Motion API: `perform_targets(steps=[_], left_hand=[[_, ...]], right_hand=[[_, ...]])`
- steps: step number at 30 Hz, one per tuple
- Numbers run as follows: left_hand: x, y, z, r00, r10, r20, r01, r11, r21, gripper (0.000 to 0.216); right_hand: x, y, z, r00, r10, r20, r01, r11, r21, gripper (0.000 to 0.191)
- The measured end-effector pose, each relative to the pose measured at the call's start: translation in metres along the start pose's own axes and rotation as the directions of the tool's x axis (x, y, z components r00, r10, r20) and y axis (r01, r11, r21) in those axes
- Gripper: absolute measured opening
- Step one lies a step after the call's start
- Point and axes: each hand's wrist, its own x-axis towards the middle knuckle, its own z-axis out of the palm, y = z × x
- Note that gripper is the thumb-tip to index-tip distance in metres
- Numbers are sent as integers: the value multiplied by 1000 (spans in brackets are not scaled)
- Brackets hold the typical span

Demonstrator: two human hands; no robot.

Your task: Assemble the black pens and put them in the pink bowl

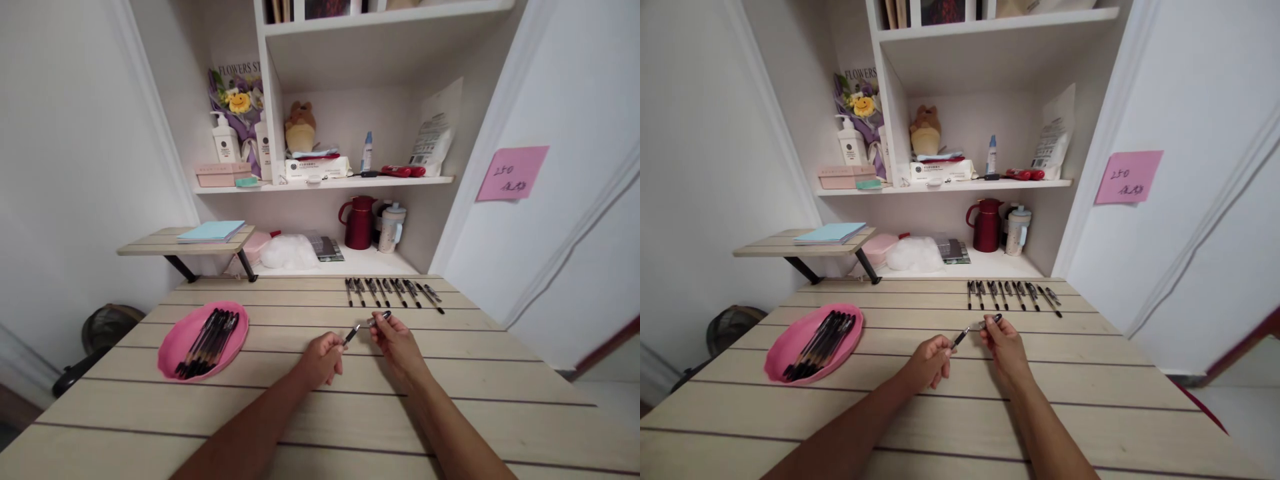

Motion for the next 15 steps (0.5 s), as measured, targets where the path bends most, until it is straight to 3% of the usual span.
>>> perform_targets(steps=[15], left_hand=[[-3,4,1,1000,13,-10,-13,1000,9,18]], right_hand=[[-7,-4,13,997,-33,69,37,997,-64,36]])
